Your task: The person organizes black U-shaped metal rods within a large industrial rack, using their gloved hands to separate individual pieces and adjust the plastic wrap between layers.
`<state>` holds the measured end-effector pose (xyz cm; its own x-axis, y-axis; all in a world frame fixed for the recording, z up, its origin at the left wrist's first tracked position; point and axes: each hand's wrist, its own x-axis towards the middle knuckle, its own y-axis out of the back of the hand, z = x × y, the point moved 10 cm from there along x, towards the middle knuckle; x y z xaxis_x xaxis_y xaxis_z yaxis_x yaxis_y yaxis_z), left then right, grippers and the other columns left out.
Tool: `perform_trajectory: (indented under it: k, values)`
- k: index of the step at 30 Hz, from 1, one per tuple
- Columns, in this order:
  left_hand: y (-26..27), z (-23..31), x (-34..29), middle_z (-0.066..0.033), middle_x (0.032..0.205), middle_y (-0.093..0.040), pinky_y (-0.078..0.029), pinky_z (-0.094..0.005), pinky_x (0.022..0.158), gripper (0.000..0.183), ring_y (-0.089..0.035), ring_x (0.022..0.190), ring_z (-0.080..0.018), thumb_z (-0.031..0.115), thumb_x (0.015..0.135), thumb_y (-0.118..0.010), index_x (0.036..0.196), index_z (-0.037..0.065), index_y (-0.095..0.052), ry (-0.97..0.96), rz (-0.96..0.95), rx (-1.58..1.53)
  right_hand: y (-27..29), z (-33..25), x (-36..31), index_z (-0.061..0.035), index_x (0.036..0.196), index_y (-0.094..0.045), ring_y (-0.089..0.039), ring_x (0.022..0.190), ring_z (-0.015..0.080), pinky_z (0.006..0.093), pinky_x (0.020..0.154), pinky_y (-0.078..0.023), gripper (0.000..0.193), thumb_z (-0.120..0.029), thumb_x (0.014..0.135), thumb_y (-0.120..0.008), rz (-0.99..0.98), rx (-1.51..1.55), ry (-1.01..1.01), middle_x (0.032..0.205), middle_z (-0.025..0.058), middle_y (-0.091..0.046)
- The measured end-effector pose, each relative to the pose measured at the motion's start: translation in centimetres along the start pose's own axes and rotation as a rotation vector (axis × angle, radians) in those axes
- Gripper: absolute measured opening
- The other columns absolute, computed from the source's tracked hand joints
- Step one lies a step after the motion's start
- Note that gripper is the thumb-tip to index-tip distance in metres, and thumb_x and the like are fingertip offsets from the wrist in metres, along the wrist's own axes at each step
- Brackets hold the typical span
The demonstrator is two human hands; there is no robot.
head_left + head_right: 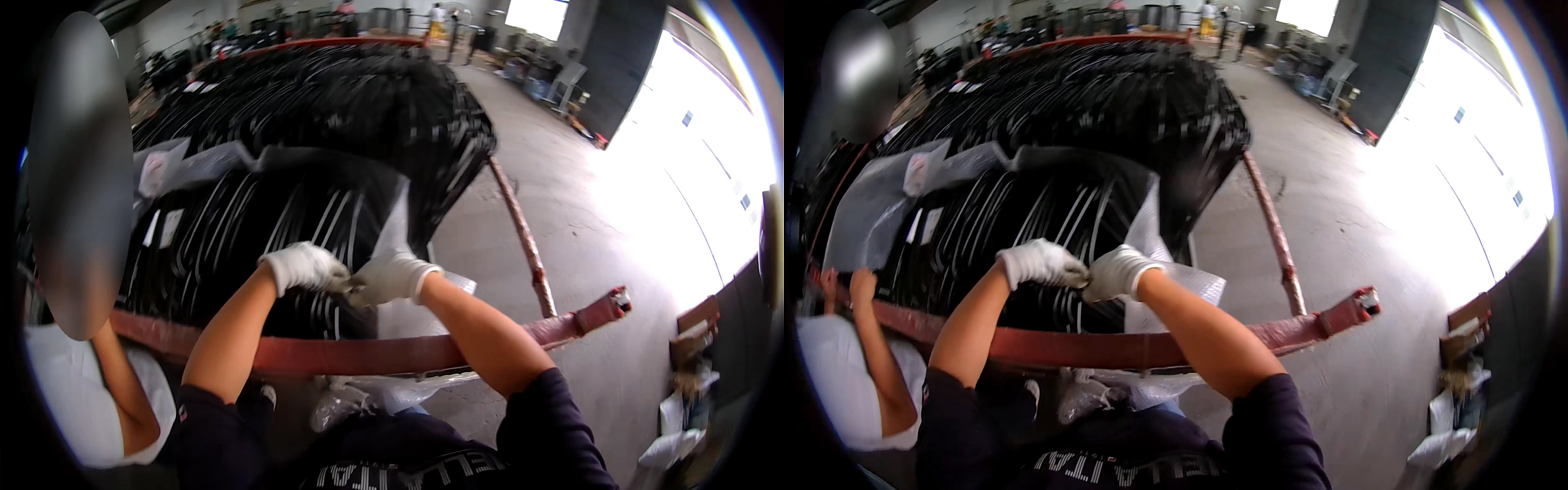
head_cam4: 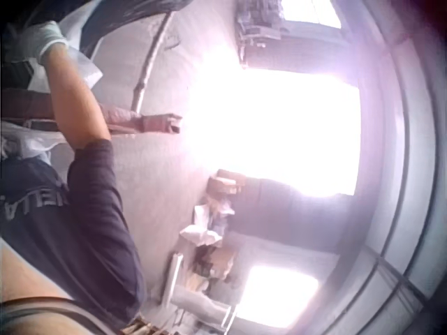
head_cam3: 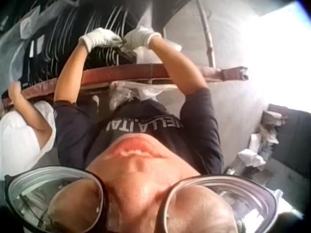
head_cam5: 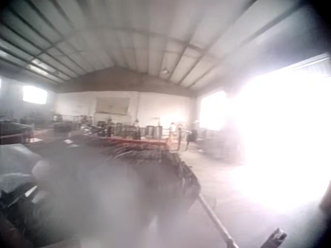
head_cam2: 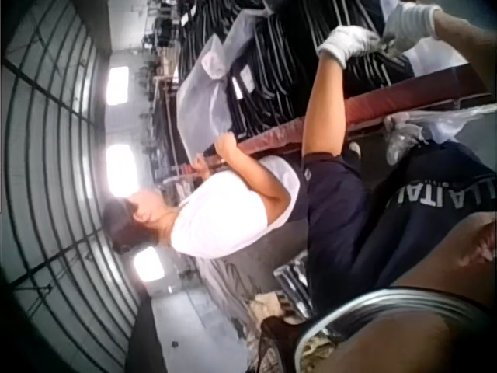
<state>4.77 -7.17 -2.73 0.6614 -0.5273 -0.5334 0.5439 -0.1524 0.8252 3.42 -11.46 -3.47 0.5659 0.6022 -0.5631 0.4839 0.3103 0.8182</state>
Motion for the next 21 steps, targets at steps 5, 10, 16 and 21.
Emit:
perform_trajectory:
  k: [5,10,16,21]
  values:
    - [-1.3,-1.8,0.8,-0.0056,0.095,-0.065,-0.046,-0.0320,0.078,0.047,-0.060,0.089,-0.0244,0.055,0.083,-0.042,0.105,0.018,-0.061,-0.027,0.058,0.023,0.7,-1.2,-0.7,-0.0229,0.115,-0.057,-0.061,0.090,0.0234,0.0337,0.080,-0.047,0.047,-0.054,0.083,-0.042,-0.005,-0.011,-0.004,0.096,0.0076,-0.065]
    - [-0.2,0.0,-0.1,-0.0046,0.092,-0.066,-0.046,-0.0312,0.074,0.040,-0.061,0.084,-0.0201,0.046,0.082,-0.046,0.103,0.018,-0.063,-0.004,0.009,0.015,1.2,-0.5,-1.9,-0.0206,0.116,-0.056,-0.062,0.086,0.0254,0.0350,0.078,-0.047,0.048,-0.052,0.082,-0.046,0.116,-0.014,-0.039,0.090,0.0108,-0.065]
    - [-1.4,-1.5,1.2,-0.0049,0.097,-0.065,-0.045,-0.0324,0.076,0.046,-0.060,0.087,-0.0230,0.049,0.083,-0.043,0.106,0.014,-0.062,0.017,0.004,0.079,1.7,-1.0,-0.8,-0.0181,0.110,-0.060,-0.063,0.069,0.0254,0.0332,0.066,-0.049,0.041,-0.043,0.080,-0.050,0.202,-0.035,0.016,0.075,0.0093,-0.065]
    - [-1.3,-1.3,1.0,-0.0052,0.100,-0.064,-0.045,-0.0317,0.079,0.047,-0.060,0.090,-0.0229,0.050,0.083,-0.043,0.108,0.015,-0.061,0.026,-0.023,0.080,1.5,-0.6,-0.8,-0.0185,0.110,-0.060,-0.063,0.069,0.0248,0.0335,0.066,-0.049,0.041,-0.043,0.079,-0.049,0.201,-0.021,0.005,0.073,0.0096,-0.064]
